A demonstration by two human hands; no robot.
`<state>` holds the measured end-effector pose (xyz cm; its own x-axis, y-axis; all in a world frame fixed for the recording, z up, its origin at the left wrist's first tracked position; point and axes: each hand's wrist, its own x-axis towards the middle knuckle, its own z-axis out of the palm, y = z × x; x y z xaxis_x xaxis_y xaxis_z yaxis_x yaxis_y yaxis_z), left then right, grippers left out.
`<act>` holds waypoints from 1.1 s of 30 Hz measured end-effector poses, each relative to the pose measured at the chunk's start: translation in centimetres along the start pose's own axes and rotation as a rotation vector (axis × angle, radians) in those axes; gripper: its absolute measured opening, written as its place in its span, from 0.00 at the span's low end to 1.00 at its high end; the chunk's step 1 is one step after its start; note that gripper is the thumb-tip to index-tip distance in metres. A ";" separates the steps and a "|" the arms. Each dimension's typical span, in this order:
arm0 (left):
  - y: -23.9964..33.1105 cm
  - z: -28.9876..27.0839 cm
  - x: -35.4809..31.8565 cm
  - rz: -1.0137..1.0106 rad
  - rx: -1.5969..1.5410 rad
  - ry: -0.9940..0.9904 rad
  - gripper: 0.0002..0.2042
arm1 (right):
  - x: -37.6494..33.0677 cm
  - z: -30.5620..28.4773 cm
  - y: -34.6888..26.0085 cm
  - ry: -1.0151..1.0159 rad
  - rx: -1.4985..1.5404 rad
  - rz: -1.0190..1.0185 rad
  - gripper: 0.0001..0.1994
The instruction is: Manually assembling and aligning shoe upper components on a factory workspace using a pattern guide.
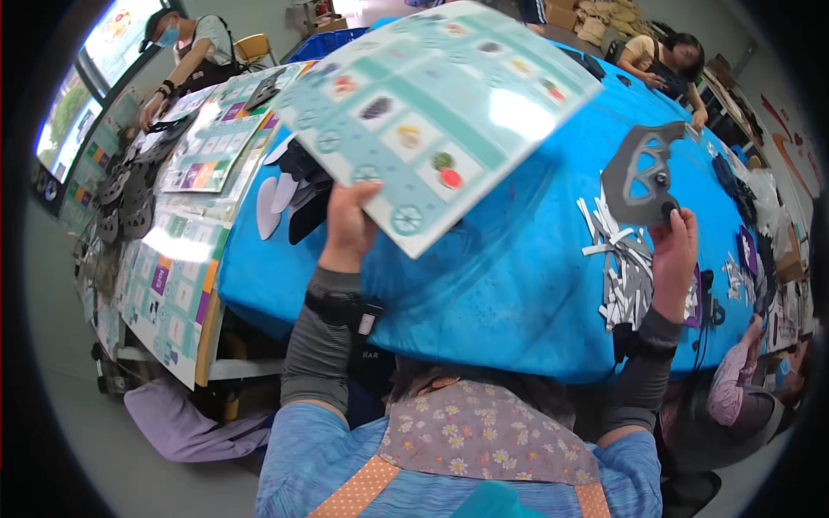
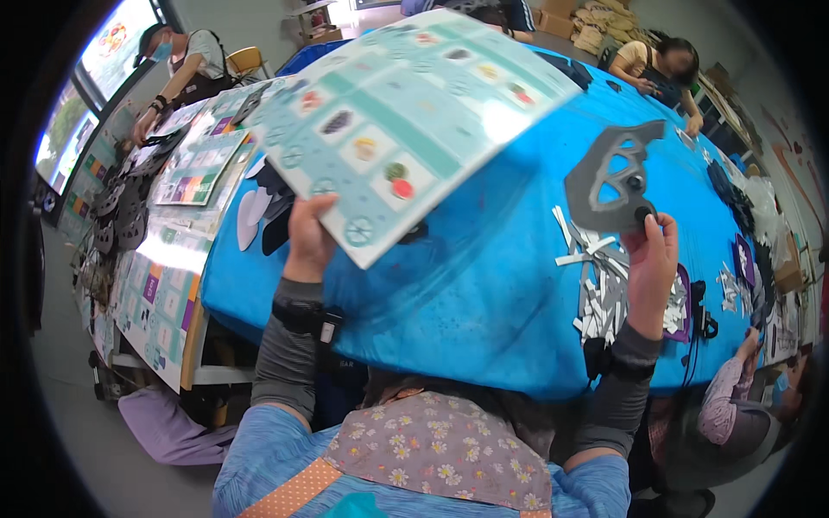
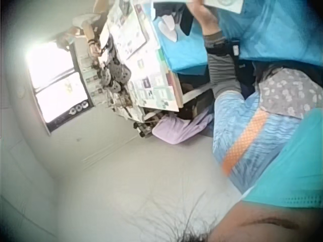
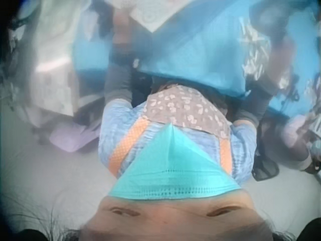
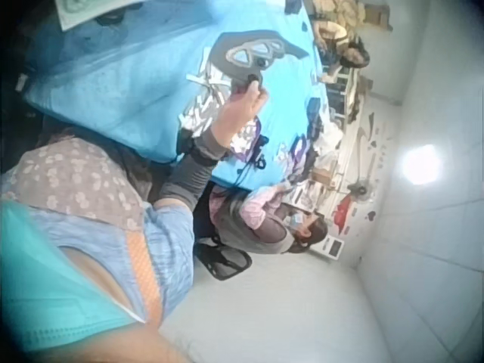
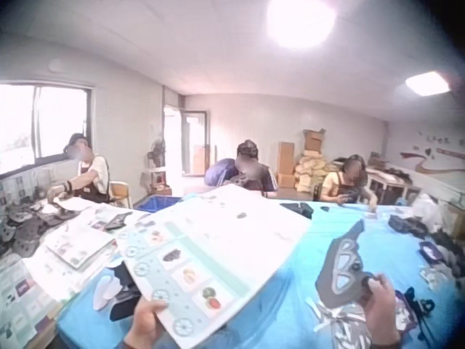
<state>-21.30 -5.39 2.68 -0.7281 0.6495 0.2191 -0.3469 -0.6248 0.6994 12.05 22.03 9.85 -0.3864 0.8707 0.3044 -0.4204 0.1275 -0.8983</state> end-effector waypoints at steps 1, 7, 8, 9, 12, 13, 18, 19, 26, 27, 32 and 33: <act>0.6 -1.1 -0.1 0.076 0.030 0.057 0.22 | -1.4 0.2 -0.3 0.014 0.040 0.039 0.04; 3.2 -4.8 -1.0 0.223 -0.024 0.317 0.24 | -6.2 -0.8 0.7 0.012 0.128 0.129 0.05; 3.6 -5.0 -1.0 0.230 -0.019 0.375 0.24 | -6.7 -0.6 0.8 -0.004 0.138 0.139 0.05; 3.7 -5.1 -0.8 0.233 -0.014 0.432 0.23 | -7.0 -0.6 0.8 -0.017 0.146 0.148 0.05; 3.7 -10.9 0.0 0.119 0.095 0.565 0.16 | -7.6 0.6 0.5 -0.033 0.188 0.171 0.06; 3.6 -11.2 0.0 0.089 0.125 0.582 0.15 | -7.8 0.9 0.4 -0.076 0.233 0.188 0.06; 2.7 -3.9 -1.8 0.284 0.131 0.649 0.17 | -8.8 0.8 -0.4 -0.141 0.263 0.184 0.06; 2.4 -2.7 -2.4 0.393 0.163 0.673 0.17 | -9.1 1.0 -0.6 -0.118 0.268 0.175 0.06; -1.8 3.4 -5.9 1.087 1.325 0.024 0.17 | -11.3 1.7 3.1 -0.138 0.328 0.424 0.07; -2.8 5.3 -6.5 1.066 1.302 0.007 0.17 | -11.8 2.2 3.9 -0.140 0.333 0.482 0.07; -6.5 8.7 -8.9 0.740 1.424 -0.638 0.16 | -13.0 3.6 5.3 -0.266 0.331 0.534 0.08; -7.0 8.4 -9.0 0.710 1.402 -0.616 0.16 | -13.0 3.3 5.1 -0.251 0.322 0.535 0.08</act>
<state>-7.36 -3.21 1.54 -0.0580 0.7011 0.7107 0.9260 -0.2282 0.3008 12.22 9.82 2.40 -0.7722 0.6328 -0.0571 -0.3269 -0.4728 -0.8183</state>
